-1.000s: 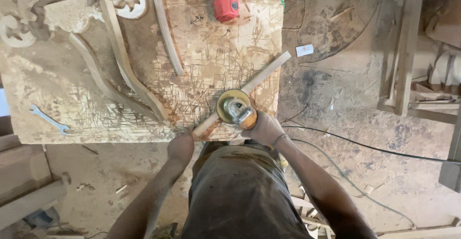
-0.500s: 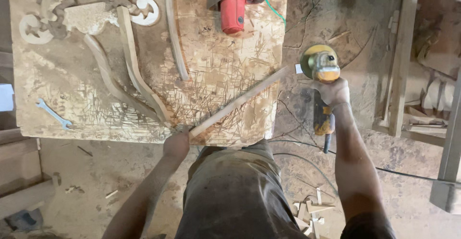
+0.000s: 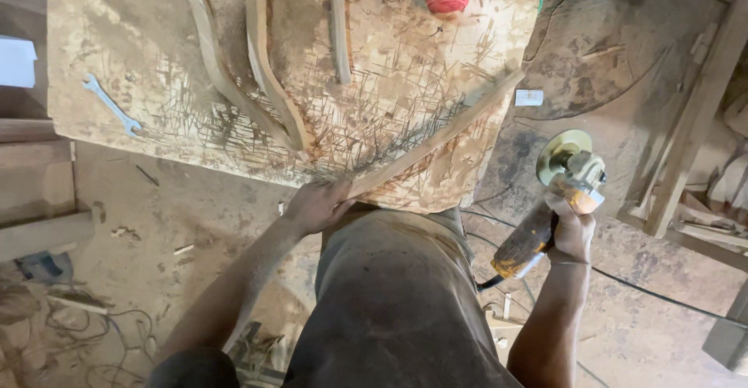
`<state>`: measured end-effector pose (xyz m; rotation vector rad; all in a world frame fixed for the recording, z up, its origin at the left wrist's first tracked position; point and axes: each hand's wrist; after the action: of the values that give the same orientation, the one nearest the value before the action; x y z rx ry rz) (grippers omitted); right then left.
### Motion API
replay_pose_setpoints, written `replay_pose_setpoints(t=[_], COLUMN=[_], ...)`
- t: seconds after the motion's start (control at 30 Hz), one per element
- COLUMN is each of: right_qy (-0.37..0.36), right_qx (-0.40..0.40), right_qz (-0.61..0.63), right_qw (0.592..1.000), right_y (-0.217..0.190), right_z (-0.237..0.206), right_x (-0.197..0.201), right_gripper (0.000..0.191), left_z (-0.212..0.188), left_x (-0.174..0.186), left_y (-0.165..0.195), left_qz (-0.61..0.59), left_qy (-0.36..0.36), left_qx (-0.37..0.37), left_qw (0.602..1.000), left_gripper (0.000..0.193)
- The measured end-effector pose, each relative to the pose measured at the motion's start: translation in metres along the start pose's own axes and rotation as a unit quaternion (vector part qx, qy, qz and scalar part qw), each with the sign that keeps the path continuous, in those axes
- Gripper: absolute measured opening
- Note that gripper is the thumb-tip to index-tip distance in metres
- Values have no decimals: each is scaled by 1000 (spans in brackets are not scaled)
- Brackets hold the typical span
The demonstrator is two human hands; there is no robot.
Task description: The person holds a thin wooden strip against a workbench with one hand and sands its surface using an angle grinder, moving the tool along the length of the wood and repositioning the strip to sand different sections.
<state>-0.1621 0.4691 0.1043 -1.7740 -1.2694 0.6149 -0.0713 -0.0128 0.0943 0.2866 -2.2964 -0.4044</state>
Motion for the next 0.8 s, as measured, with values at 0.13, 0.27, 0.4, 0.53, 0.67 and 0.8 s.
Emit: replay_pose_setpoints(t=[0.13,0.27,0.4,0.53,0.67,0.8], right_qy=[-17,-53,-50,-71,-82,-153], right_qx=[-12,3,14,35,60,23], right_qz=[24,61,37,-17,-223,-322], right_qw=[999,997,998,997,969,934], right_y=[3,-6,-11,-14,-15,-8], right_z=[-23,-37,-42,-43,-45,-52], right_x=[10,10,0,-14,-45,-103], right_gripper=[32,34,33,33,34,39], left_z=[2,24,45,48,47,51], left_x=[-12,-35,-47,-52,-53,-53], left_y=[-16,-32,-37,-30,-25,-26], left_qz=[-122,-125,-49,21,4,-8], left_qy=[173,304,368,366,404,423], left_qx=[-48,-44,-64,-30,-12,-2], left_qw=[976,943,926,930,915,906], left_gripper=[52,49,59,42,43,45])
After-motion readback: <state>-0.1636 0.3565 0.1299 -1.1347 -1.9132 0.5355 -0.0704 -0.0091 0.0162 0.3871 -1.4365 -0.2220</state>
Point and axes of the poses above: each hand's wrist, its own z-axis towards the middle knuckle, its own x-axis out of the back of the hand, y = z × x, and after that the axes turned 4 degrees about y, right-handed
